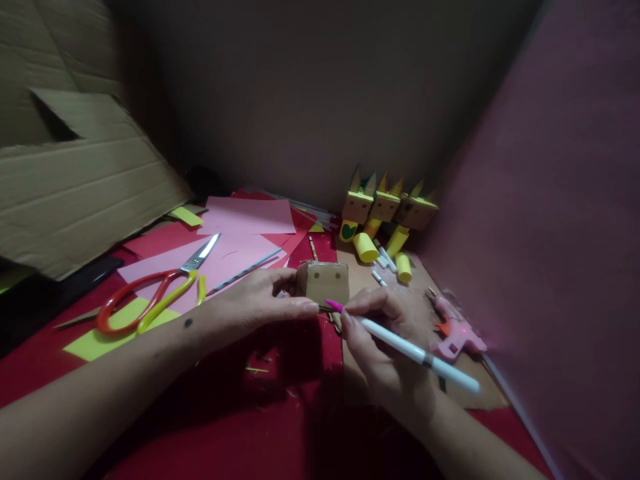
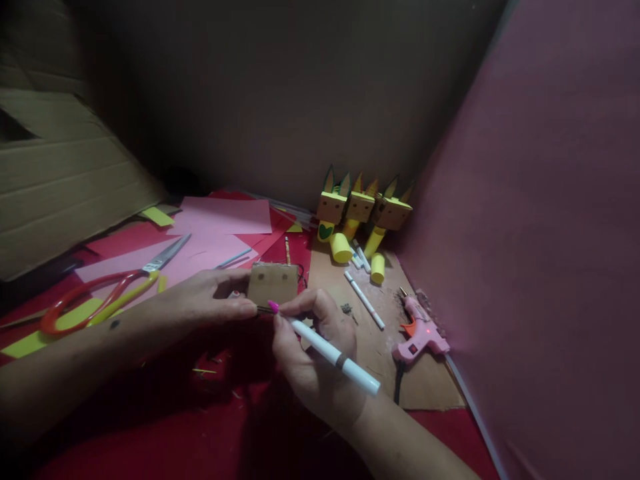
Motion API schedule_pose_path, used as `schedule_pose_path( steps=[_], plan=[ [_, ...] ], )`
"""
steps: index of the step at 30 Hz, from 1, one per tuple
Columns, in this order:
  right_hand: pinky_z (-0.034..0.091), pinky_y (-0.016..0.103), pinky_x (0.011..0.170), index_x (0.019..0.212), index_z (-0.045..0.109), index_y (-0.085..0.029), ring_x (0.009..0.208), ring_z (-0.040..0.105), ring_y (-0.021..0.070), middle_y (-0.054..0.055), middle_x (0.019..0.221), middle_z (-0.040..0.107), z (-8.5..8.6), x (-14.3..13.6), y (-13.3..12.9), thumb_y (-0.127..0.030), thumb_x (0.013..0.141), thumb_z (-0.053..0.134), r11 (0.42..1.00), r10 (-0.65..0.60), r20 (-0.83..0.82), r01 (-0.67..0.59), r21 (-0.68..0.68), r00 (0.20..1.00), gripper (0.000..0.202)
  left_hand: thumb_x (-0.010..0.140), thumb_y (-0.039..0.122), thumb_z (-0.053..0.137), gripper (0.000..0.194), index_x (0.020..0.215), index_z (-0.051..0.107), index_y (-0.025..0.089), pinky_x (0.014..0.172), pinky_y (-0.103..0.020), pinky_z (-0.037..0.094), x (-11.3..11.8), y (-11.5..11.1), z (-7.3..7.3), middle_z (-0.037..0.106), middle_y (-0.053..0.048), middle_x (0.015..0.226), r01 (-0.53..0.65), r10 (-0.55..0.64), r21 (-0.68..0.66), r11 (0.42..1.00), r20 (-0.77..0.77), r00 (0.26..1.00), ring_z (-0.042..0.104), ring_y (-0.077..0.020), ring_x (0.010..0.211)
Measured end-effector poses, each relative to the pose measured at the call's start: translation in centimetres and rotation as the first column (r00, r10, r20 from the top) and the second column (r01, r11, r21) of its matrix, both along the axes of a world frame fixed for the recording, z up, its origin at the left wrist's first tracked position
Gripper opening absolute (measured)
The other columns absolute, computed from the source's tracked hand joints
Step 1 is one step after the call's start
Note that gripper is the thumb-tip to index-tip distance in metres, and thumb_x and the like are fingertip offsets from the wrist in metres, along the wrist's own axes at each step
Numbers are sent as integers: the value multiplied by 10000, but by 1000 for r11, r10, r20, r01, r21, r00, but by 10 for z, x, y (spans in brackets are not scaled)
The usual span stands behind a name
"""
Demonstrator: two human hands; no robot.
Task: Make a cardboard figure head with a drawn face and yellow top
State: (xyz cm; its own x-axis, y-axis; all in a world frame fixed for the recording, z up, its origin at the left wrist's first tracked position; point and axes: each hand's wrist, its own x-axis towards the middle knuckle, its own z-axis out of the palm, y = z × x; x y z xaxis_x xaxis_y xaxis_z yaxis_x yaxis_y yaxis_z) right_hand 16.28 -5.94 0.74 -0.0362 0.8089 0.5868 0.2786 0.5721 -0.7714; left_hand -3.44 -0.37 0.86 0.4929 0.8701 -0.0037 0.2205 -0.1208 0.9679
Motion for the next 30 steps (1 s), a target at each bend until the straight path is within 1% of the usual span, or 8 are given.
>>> schedule_pose_path(
  steps=[4, 7, 9, 11, 13, 19, 27, 30],
  plan=[
    [333, 201, 349, 755, 527, -247, 389, 430, 76, -79, 522, 476, -1, -1, 1, -192, 793, 608, 1000, -23, -19, 23, 6, 1000, 105, 760, 423, 749, 404, 1105, 741, 214, 688, -345, 514, 0, 0, 0, 735, -78, 929, -5, 5, 2, 1000, -13, 1000, 668, -283, 849],
    [330, 191, 349, 757, 526, -242, 389, 435, 70, -72, 539, 494, -1, 0, 1, -190, 789, 591, 1000, -30, -7, 30, 5, 1000, 89, 774, 462, 737, 442, 1146, 721, 224, 641, -320, 497, 1, 0, 0, 736, -73, 939, 2, -2, -10, 1000, -30, 1000, 661, -261, 814],
    [326, 186, 346, 760, 529, -240, 383, 423, 65, -74, 535, 491, 0, 0, 1, -191, 790, 586, 999, -33, 7, 33, -1, 999, 81, 775, 494, 738, 474, 1171, 710, 236, 686, -329, 507, 1, 0, 0, 737, -73, 986, 7, -8, -24, 1000, -42, 999, 664, -270, 875],
    [320, 184, 340, 760, 529, -240, 377, 410, 65, -80, 518, 477, 1, 1, 1, -196, 793, 585, 1000, -31, 17, 31, -1, 999, 79, 765, 507, 748, 493, 1181, 709, 244, 775, -359, 516, 2, 0, 2, 736, -76, 1045, 8, -9, -31, 1000, -42, 999, 659, -295, 975],
    [325, 185, 339, 757, 527, -240, 378, 417, 68, -81, 509, 475, 2, 1, 1, -203, 795, 586, 1000, -29, 24, 29, 5, 999, 78, 759, 513, 750, 510, 1189, 708, 244, 819, -386, 510, 2, -1, 4, 739, -79, 1052, 3, -5, -31, 1000, -59, 998, 657, -309, 1000],
    [332, 178, 332, 755, 532, -226, 366, 422, 62, -80, 519, 492, 2, 1, 2, -182, 793, 564, 998, -58, 78, 56, 31, 995, 66, 721, 550, 750, 549, 1169, 726, 234, 778, -377, 500, 6, -6, 8, 752, -67, 994, -60, 57, -38, 997, -79, 995, 667, -304, 926],
    [343, 179, 330, 751, 527, -226, 360, 433, 66, -78, 521, 491, 0, 1, 2, -186, 790, 564, 998, -54, 62, 51, 46, 997, 67, 719, 527, 759, 529, 1151, 726, 223, 807, -390, 482, 7, -7, 7, 740, -71, 994, -68, 65, -51, 996, -67, 996, 651, -310, 947],
    [356, 182, 341, 749, 540, -220, 375, 448, 69, -66, 535, 508, 0, 2, 2, -193, 789, 571, 997, -69, 76, 66, 39, 995, 57, 721, 548, 749, 551, 1165, 719, 222, 774, -367, 481, 6, -6, 8, 735, -67, 981, -60, 56, -42, 997, -80, 995, 644, -299, 932]
  ],
)
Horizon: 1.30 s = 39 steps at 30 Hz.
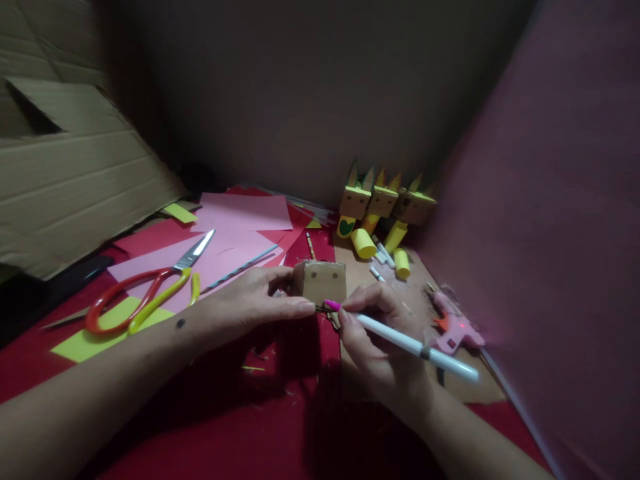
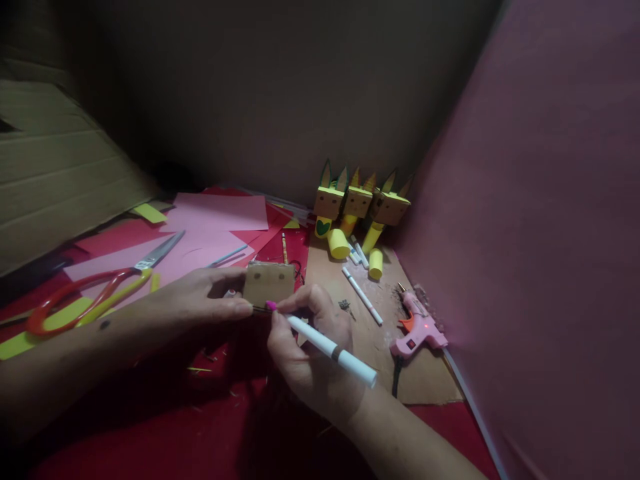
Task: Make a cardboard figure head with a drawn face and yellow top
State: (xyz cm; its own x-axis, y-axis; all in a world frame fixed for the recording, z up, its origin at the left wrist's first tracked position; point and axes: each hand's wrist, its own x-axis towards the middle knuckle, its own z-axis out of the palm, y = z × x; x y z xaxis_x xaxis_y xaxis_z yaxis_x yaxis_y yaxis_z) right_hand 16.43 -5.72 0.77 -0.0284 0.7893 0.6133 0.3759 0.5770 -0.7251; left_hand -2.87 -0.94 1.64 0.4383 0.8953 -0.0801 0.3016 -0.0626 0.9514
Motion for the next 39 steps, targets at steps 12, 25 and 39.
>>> schedule_pose_path(
  steps=[12, 25, 39],
  plan=[
    [361, 178, 346, 773, 560, -219, 392, 460, 71, -62, 557, 530, -4, 1, 1, -198, 796, 595, 999, 31, -48, -32, -11, 998, 47, 724, 511, 714, 573, 1227, 707, 236, 689, -341, 462, -2, 2, 3, 696, -55, 873, 23, -20, 27, 999, -86, 996, 636, -266, 820],
    [377, 180, 366, 766, 545, -218, 408, 464, 69, -68, 562, 518, -4, 2, 0, -174, 799, 573, 999, 30, -13, -30, 11, 999, 62, 713, 502, 738, 606, 1239, 704, 201, 707, -385, 494, -2, 1, 4, 719, -97, 941, 28, -26, 22, 999, -74, 997, 649, -292, 828],
    [387, 171, 360, 775, 549, -221, 404, 493, 67, -62, 567, 558, -2, 2, -1, -176, 797, 589, 999, 31, 3, -31, -31, 1000, 64, 713, 513, 750, 621, 1246, 698, 199, 752, -417, 511, 0, -1, 6, 719, -103, 929, 41, -41, 4, 999, -45, 998, 654, -327, 892]
  ],
)
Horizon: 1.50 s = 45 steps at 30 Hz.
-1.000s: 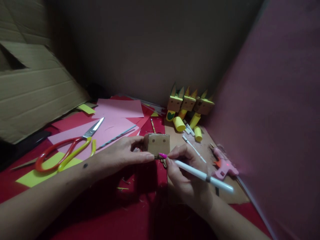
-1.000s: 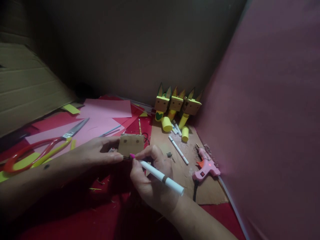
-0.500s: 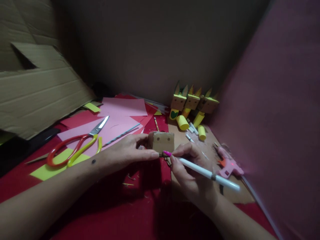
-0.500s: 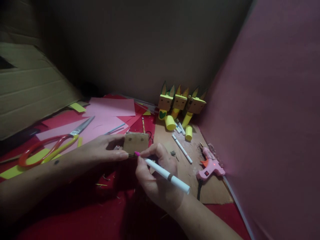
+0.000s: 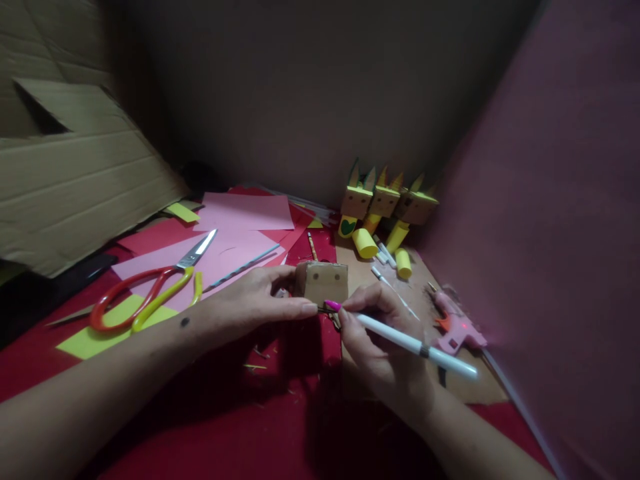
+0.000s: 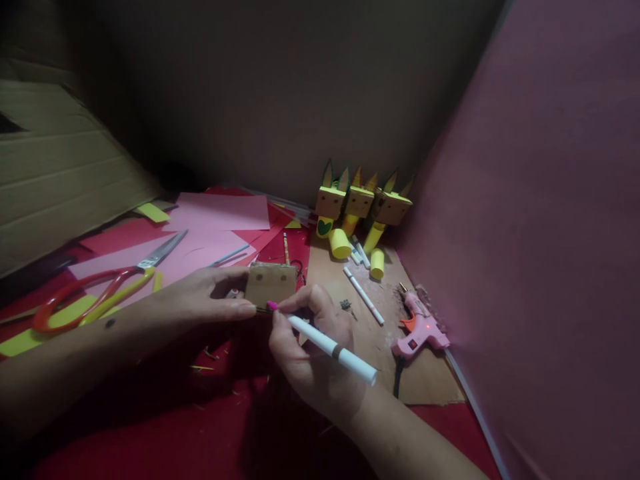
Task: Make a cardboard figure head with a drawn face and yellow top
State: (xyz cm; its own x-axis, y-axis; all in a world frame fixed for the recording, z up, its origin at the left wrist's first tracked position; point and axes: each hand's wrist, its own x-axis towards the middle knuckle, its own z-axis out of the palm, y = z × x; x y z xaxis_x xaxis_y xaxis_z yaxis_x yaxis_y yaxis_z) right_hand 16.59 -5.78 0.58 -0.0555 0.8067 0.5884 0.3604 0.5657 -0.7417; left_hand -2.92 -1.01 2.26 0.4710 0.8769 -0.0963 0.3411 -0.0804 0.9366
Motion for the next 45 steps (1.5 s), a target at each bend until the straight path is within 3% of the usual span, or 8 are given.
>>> schedule_pose_path(
  steps=[19, 26, 32, 36, 42, 45],
  plan=[
    [339, 199, 362, 762, 508, -243, 385, 435, 82, -87, 512, 443, -4, 0, -2, -195, 808, 570, 1000, -18, 21, 18, -10, 1000, 91, 731, 517, 744, 593, 1216, 691, 179, 703, -367, 491, -1, 0, -3, 688, -90, 914, -11, 11, -15, 1000, -11, 1000, 638, -294, 868],
    [349, 200, 361, 761, 508, -242, 381, 425, 75, -77, 535, 473, -3, -1, -1, -211, 816, 581, 1000, 5, -6, -5, -17, 1000, 97, 761, 548, 734, 584, 1235, 677, 211, 607, -299, 418, 0, 1, -5, 690, -56, 910, 16, -16, -20, 1000, 5, 1000, 586, -202, 724],
    [351, 177, 355, 759, 531, -233, 364, 428, 63, -87, 504, 476, -3, -2, -1, -199, 817, 588, 1000, -15, -13, 15, 7, 1000, 88, 733, 488, 746, 569, 1242, 696, 240, 695, -326, 470, 0, 0, -3, 726, -64, 958, -8, 8, 3, 1000, 22, 1000, 647, -272, 871],
    [362, 181, 355, 757, 533, -234, 365, 439, 70, -87, 500, 475, -2, -3, -2, -189, 800, 578, 999, -40, -6, 40, 13, 999, 77, 735, 507, 729, 542, 1198, 712, 226, 646, -322, 462, -1, 1, -4, 711, -61, 901, -16, 16, 14, 1000, -23, 1000, 641, -262, 811],
    [367, 203, 359, 762, 505, -243, 376, 453, 81, -69, 544, 501, -2, -1, -2, -166, 786, 545, 998, -56, 52, 54, 39, 997, 90, 753, 573, 720, 582, 1200, 684, 202, 585, -302, 420, -1, 2, -5, 698, -55, 883, 15, -15, -15, 1000, -30, 999, 567, -173, 627],
    [360, 208, 361, 767, 503, -247, 380, 438, 80, -68, 552, 495, -3, 1, -1, -171, 790, 547, 999, -17, 56, 14, 43, 998, 91, 752, 557, 736, 557, 1196, 693, 225, 622, -312, 430, -1, 1, -4, 696, -42, 879, 12, -12, -20, 1000, -8, 1000, 586, -186, 666]
  ],
)
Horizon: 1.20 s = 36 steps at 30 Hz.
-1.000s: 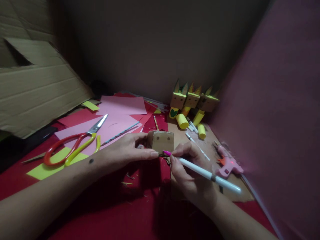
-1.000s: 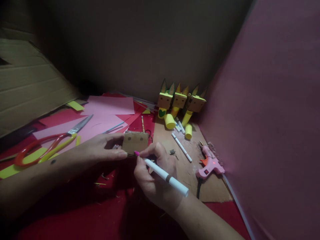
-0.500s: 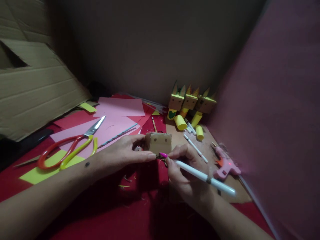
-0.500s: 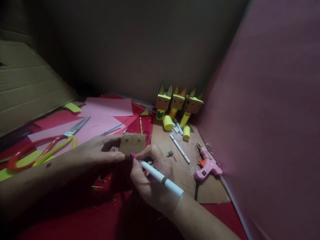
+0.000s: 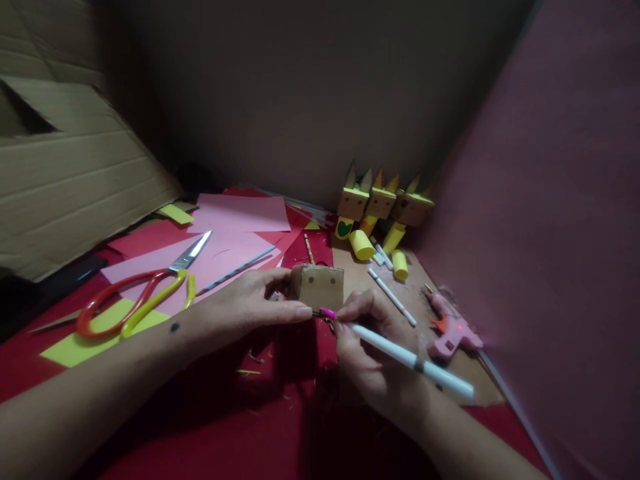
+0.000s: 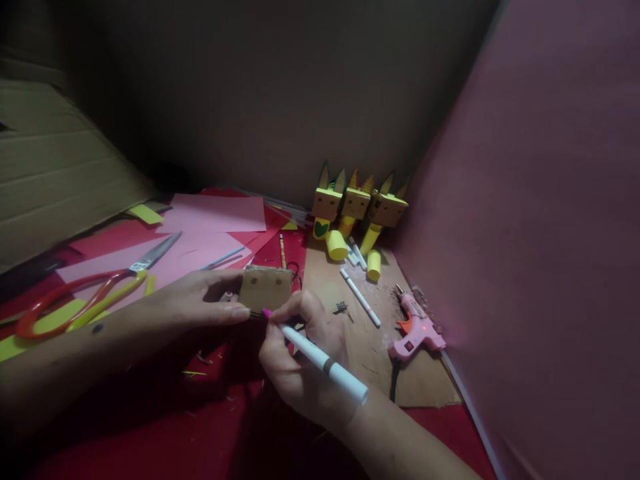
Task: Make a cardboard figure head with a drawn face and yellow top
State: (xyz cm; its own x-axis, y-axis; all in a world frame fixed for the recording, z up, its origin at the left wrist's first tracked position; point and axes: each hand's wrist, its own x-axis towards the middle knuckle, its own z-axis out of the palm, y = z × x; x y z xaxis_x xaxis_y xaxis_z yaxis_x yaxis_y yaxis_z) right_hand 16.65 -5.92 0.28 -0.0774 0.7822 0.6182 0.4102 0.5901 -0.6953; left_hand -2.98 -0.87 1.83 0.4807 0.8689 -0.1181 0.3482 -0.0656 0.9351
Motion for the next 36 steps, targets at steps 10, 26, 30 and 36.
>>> schedule_pose_path(
  steps=[10, 26, 30, 36],
  plan=[
    [360, 202, 370, 786, 518, -241, 385, 441, 78, -78, 536, 487, -1, -2, -2, -200, 824, 565, 998, 15, -59, -19, -67, 998, 73, 739, 560, 724, 589, 1206, 693, 202, 577, -294, 410, -1, 1, 0, 700, -59, 903, -10, 11, 26, 1000, -34, 999, 600, -210, 721],
    [344, 202, 363, 785, 496, -243, 387, 426, 78, -79, 550, 468, 1, 0, -2, -184, 816, 538, 998, 37, -36, -39, -57, 999, 80, 761, 572, 716, 550, 1167, 681, 203, 571, -282, 382, -2, 1, -1, 639, -23, 819, 2, -1, 42, 999, -30, 1000, 552, -173, 655],
    [343, 198, 369, 795, 497, -245, 388, 421, 76, -85, 546, 454, 0, -1, -2, -187, 828, 534, 998, 30, -54, -32, -48, 998, 76, 754, 592, 712, 561, 1148, 689, 192, 569, -285, 387, -3, 2, -3, 646, -43, 851, -7, 10, 38, 999, -58, 998, 565, -191, 699],
    [356, 202, 374, 797, 494, -244, 401, 438, 78, -73, 569, 480, -1, 1, -2, -180, 818, 540, 998, 33, -37, -35, -45, 999, 82, 756, 568, 715, 529, 1144, 701, 209, 588, -294, 402, -3, 2, -2, 663, -43, 861, -8, 11, 44, 999, -65, 998, 577, -193, 698]
  ],
)
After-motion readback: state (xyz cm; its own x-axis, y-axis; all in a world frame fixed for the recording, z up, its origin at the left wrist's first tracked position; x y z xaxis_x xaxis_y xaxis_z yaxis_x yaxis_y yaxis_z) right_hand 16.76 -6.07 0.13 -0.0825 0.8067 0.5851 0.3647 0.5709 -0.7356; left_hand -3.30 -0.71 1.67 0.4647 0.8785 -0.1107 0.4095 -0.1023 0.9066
